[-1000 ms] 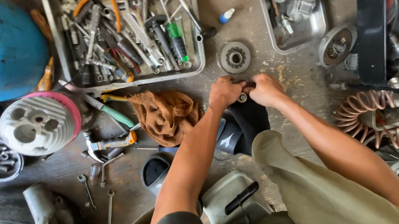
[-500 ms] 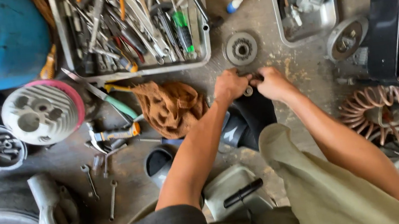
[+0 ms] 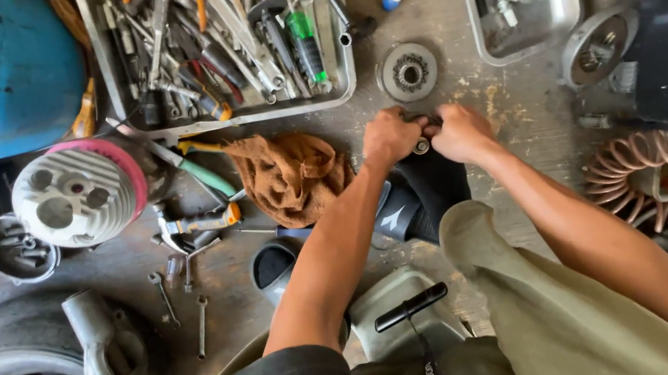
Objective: The person sits on the workshop floor and assembles a motorcycle clutch hub by hand, pressing small bearing and plate components into the hub one at a time and turning the hub over to seat the parts. They repeatedly pick small metal parts from the floor and fit them into the hub.
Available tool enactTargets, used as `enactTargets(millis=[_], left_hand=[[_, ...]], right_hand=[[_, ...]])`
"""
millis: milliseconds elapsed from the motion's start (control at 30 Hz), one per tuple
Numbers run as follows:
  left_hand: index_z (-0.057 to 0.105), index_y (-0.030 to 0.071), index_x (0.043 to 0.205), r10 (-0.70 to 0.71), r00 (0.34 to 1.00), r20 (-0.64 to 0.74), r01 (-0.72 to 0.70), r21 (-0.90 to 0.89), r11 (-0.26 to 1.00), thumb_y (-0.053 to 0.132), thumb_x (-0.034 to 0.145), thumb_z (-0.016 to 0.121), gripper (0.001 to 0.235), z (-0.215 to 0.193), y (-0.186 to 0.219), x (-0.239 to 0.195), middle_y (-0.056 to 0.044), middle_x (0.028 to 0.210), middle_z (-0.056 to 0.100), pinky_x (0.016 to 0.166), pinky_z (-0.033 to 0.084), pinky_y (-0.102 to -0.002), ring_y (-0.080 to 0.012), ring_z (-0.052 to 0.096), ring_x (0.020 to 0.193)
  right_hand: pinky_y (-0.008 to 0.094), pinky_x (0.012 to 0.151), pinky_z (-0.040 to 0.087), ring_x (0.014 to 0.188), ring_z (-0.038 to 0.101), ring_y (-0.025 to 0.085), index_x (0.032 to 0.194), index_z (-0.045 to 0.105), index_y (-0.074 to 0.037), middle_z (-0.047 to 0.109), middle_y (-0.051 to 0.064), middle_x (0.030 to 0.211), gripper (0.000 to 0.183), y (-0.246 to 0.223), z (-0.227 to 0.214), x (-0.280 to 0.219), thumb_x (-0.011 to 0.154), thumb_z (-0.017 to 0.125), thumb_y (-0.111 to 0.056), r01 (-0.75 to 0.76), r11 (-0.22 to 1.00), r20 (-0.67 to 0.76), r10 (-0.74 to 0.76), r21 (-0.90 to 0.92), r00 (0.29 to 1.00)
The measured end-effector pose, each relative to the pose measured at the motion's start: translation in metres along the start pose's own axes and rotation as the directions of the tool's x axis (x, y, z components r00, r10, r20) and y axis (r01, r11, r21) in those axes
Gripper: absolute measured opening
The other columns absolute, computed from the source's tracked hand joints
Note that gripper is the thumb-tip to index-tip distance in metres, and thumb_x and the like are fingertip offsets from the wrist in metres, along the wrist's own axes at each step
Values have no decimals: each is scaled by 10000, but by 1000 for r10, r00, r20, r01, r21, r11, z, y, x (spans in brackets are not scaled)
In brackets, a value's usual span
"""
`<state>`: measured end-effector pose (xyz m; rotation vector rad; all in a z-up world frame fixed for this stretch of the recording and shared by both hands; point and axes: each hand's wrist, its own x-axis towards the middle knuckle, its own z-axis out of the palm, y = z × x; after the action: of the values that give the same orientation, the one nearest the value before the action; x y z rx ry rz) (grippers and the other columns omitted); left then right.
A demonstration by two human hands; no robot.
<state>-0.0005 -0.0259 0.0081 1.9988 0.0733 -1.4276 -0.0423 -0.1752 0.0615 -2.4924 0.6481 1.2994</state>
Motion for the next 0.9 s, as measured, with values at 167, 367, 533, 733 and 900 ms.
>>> enactTargets(millis=[167, 367, 533, 733, 900], left_hand=[[680, 248, 1304, -8, 1000, 10, 8, 0, 1000, 629, 831, 618, 611, 1, 3, -5, -145, 1292, 713, 1105, 513, -465, -373, 623, 1287], [693, 250, 1280, -9, 1000, -16, 10, 7, 1000, 602, 830, 634, 574, 2, 0, 5, -141, 1266, 725, 1091, 523, -470, -369, 637, 1268], [690, 260, 1285, 3, 999, -46, -3, 0, 1000, 599, 822, 640, 576, -5, 3, 4, -144, 1266, 725, 1093, 523, -460, -379, 638, 1268], [684, 269, 1289, 0, 1000, -31, 0, 5, 1000, 649, 809, 633, 615, 6, -1, 1, -140, 1283, 719, 1106, 518, -444, -361, 626, 1286], [690, 260, 1286, 19, 999, -32, -19, 9, 1000, 639, 803, 640, 617, 8, -1, 14, -129, 1264, 732, 1093, 528, -447, -353, 642, 1270]], right_hand=[[598, 1029, 493, 1241, 608, 450, 1274, 699, -103, 683, 217, 1284, 432, -8, -8, -14, 958, 596, -378, 1, 1000, -2, -1, -12, 1000], [598, 1011, 505, 1226, 617, 453, 1230, 705, -84, 694, 235, 1249, 407, -10, -7, -13, 947, 604, -358, 23, 1000, -28, -24, -11, 999], [577, 989, 520, 1195, 641, 434, 1199, 722, -123, 719, 210, 1201, 371, -11, -14, -11, 941, 608, -364, 71, 997, -62, -73, -37, 995], [647, 1031, 451, 1257, 559, 522, 1371, 598, 14, 643, 314, 1285, 489, -7, -37, -61, 972, 535, -261, 188, 976, 2, -189, 106, 982], [501, 879, 556, 1044, 656, 445, 1303, 638, -21, 629, 178, 1076, 393, 9, -22, -87, 917, 616, 50, 753, 657, -535, -624, 34, 569]])
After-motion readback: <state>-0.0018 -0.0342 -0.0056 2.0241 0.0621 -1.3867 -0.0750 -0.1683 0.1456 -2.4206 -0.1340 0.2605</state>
